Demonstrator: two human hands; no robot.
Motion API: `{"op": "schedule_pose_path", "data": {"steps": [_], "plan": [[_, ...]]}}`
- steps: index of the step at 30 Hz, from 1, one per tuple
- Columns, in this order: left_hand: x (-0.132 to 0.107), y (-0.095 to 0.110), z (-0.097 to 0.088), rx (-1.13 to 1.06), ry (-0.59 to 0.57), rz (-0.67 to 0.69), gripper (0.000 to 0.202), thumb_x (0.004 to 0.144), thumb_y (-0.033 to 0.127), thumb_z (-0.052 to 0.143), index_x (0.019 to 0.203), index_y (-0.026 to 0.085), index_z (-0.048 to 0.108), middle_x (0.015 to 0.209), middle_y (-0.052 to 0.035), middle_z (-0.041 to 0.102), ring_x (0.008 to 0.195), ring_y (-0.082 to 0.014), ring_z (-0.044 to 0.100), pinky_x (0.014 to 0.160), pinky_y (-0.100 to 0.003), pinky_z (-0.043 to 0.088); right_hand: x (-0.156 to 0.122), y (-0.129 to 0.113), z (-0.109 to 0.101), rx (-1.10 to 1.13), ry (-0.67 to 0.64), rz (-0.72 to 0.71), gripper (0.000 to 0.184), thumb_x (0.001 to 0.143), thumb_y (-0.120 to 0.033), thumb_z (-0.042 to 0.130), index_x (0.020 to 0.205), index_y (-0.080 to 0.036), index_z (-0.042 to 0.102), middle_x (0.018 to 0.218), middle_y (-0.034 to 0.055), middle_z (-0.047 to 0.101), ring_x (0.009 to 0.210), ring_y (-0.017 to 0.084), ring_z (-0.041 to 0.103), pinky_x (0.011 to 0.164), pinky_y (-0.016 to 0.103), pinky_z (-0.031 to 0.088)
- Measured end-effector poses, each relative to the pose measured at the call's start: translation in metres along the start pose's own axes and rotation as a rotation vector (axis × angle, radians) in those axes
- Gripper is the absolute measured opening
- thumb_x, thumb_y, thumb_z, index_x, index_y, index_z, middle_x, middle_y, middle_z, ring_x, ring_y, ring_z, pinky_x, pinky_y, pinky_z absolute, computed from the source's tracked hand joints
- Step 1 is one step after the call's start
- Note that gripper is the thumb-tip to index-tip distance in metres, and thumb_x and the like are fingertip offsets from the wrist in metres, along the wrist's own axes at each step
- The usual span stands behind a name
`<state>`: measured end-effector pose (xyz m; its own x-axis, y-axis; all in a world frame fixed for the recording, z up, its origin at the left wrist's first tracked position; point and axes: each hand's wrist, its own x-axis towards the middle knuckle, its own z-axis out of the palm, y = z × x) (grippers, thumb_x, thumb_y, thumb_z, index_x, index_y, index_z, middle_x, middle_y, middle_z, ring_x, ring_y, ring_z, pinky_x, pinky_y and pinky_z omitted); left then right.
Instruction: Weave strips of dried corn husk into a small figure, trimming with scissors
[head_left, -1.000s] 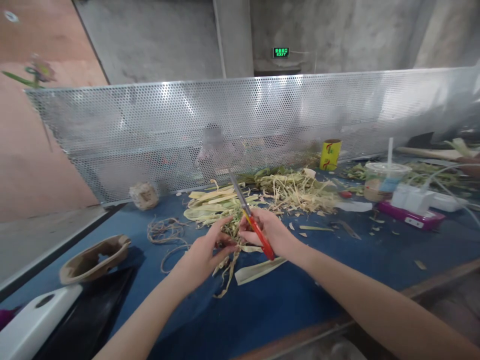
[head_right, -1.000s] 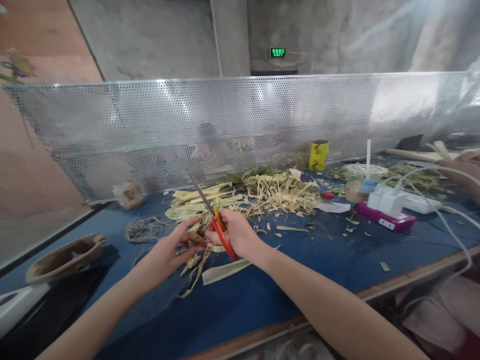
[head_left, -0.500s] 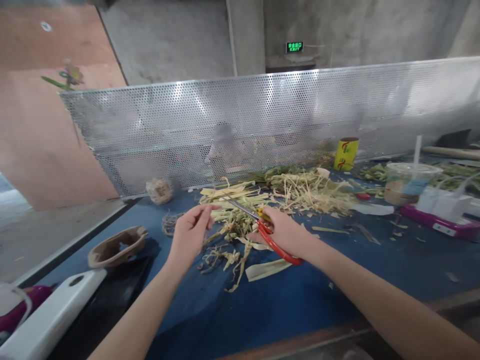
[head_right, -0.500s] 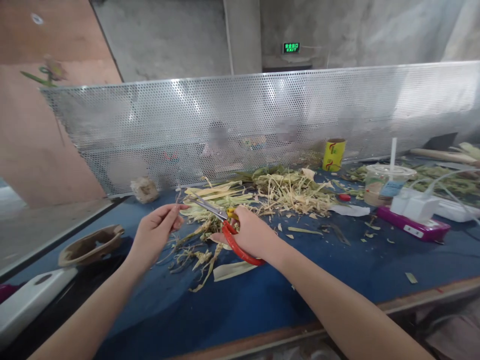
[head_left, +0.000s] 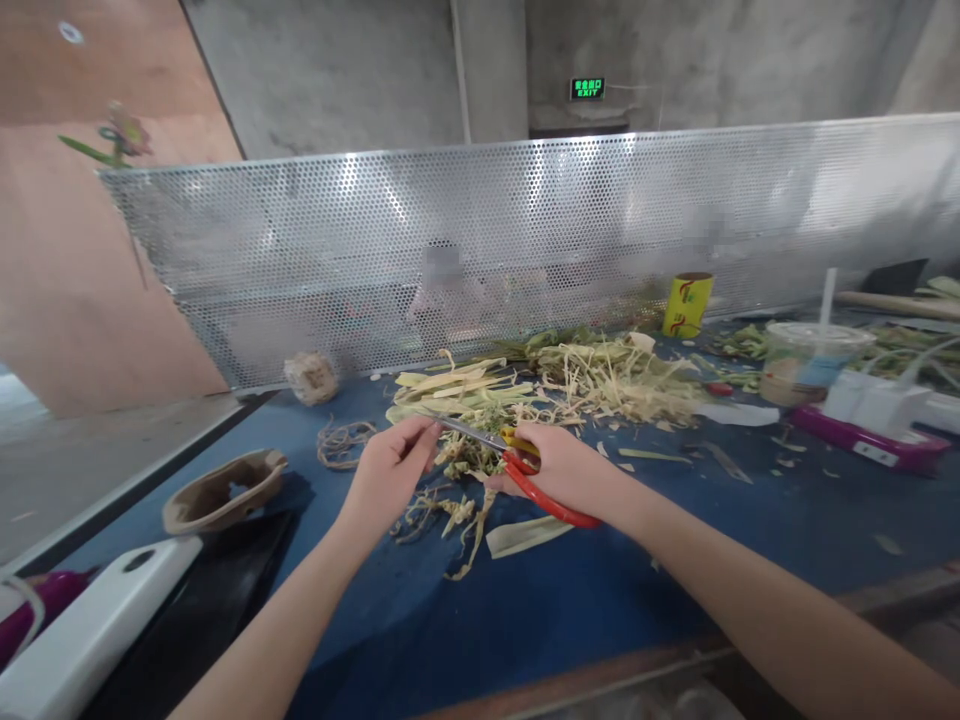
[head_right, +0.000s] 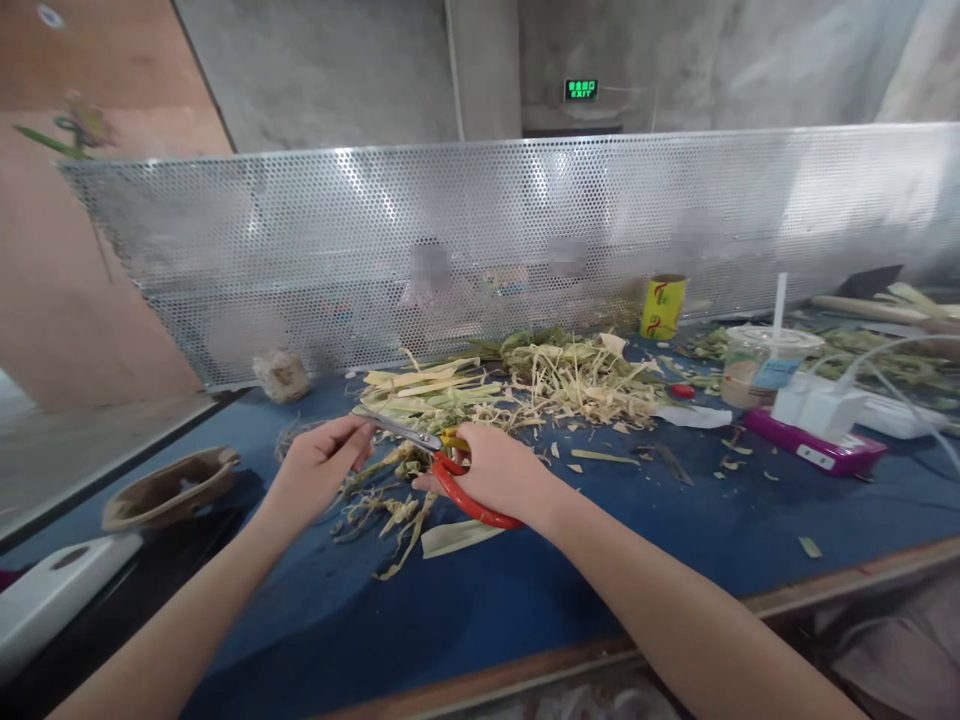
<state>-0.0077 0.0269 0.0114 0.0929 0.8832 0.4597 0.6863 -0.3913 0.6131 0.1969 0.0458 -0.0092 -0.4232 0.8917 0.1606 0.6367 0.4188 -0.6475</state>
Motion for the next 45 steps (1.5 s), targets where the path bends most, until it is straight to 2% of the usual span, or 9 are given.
{"op": "schedule_pose_path", "data": {"steps": [6, 18, 24, 31, 35, 38, 40, 43, 45], "plan": [[0.001, -0.003, 0.000, -0.011, -0.011, 0.008, 0.030, 0.082, 0.037, 0.038, 0.061, 0.019, 0.049, 0.048, 0.0039, 0.043, 0.048, -0.0112, 0.042, 0.051, -0.021, 0.034, 0.002, 0.002, 0.001, -0.014, -0.015, 0.013, 0.045, 0.059, -0.059, 0.062, 0.068, -0.020, 0.044, 0.064, -0.0013, 0.053, 0.053, 0.011, 0.046, 0.047, 0.021, 0.033], [0.000, -0.002, 0.000, -0.024, -0.024, -0.014, 0.028, 0.082, 0.036, 0.039, 0.065, 0.018, 0.052, 0.049, 0.0045, 0.041, 0.048, -0.0106, 0.041, 0.051, -0.021, 0.032, 0.004, 0.011, 0.005, -0.039, 0.033, -0.089, 0.045, 0.063, -0.059, 0.058, 0.062, -0.019, 0.039, 0.057, -0.0042, 0.044, 0.049, 0.008, 0.036, 0.046, 0.020, 0.029], [0.001, -0.005, 0.000, -0.015, -0.016, 0.009, 0.029, 0.082, 0.036, 0.039, 0.068, 0.017, 0.056, 0.049, 0.0039, 0.042, 0.048, -0.0103, 0.041, 0.050, -0.021, 0.032, 0.004, 0.007, 0.003, -0.042, 0.012, -0.074, 0.045, 0.062, -0.061, 0.057, 0.062, -0.018, 0.043, 0.058, -0.0026, 0.047, 0.051, 0.009, 0.040, 0.047, 0.021, 0.030], [0.001, -0.007, 0.000, -0.076, 0.011, -0.032, 0.035, 0.080, 0.040, 0.042, 0.091, 0.014, 0.064, 0.051, 0.0031, 0.044, 0.049, -0.0108, 0.041, 0.050, -0.021, 0.033, 0.004, 0.001, 0.002, 0.004, -0.030, -0.014, 0.050, 0.060, -0.062, 0.057, 0.055, -0.018, 0.034, 0.048, -0.0055, 0.033, 0.043, 0.007, 0.029, 0.041, 0.020, 0.022], [0.003, -0.006, -0.008, -0.160, 0.072, -0.089, 0.036, 0.075, 0.034, 0.048, 0.101, 0.015, 0.063, 0.060, 0.0008, 0.049, 0.057, -0.0121, 0.043, 0.055, -0.023, 0.034, 0.007, 0.006, 0.004, 0.093, -0.002, 0.049, 0.046, 0.060, -0.059, 0.059, 0.056, -0.019, 0.036, 0.048, -0.0058, 0.033, 0.041, 0.007, 0.031, 0.039, 0.021, 0.024], [0.005, -0.009, -0.009, -0.371, 0.103, -0.095, 0.046, 0.071, 0.023, 0.046, 0.116, 0.016, 0.054, 0.068, 0.0003, 0.051, 0.061, -0.0119, 0.043, 0.058, -0.024, 0.034, 0.009, 0.008, 0.006, 0.165, 0.065, 0.029, 0.043, 0.060, -0.053, 0.062, 0.056, -0.019, 0.036, 0.049, -0.0063, 0.034, 0.042, 0.007, 0.034, 0.041, 0.021, 0.027], [0.004, -0.009, -0.006, -0.490, 0.065, -0.076, 0.065, 0.068, 0.015, 0.041, 0.132, 0.017, 0.034, 0.068, 0.0018, 0.050, 0.062, -0.0116, 0.043, 0.059, -0.024, 0.034, 0.010, 0.006, 0.008, 0.263, 0.121, 0.004, 0.042, 0.058, -0.049, 0.065, 0.057, -0.019, 0.036, 0.050, -0.0068, 0.034, 0.043, 0.007, 0.035, 0.042, 0.021, 0.030], [-0.003, -0.005, 0.004, -0.556, -0.127, -0.068, 0.086, 0.064, 0.009, 0.036, 0.138, 0.016, -0.008, 0.064, 0.0049, 0.049, 0.062, -0.0115, 0.044, 0.065, -0.026, 0.035, 0.013, -0.002, 0.013, 0.517, 0.141, -0.020, 0.036, 0.058, -0.044, 0.066, 0.063, -0.020, 0.040, 0.054, -0.0058, 0.041, 0.045, 0.008, 0.041, 0.043, 0.022, 0.036], [-0.009, 0.000, 0.012, -0.522, -0.251, -0.062, 0.089, 0.065, 0.007, 0.035, 0.135, 0.013, -0.021, 0.063, 0.0057, 0.049, 0.061, -0.0116, 0.045, 0.069, -0.028, 0.035, 0.015, -0.007, 0.016, 0.672, 0.131, -0.042, 0.036, 0.056, -0.041, 0.068, 0.066, -0.020, 0.041, 0.062, -0.0033, 0.048, 0.049, 0.009, 0.045, 0.048, 0.024, 0.040]]}}
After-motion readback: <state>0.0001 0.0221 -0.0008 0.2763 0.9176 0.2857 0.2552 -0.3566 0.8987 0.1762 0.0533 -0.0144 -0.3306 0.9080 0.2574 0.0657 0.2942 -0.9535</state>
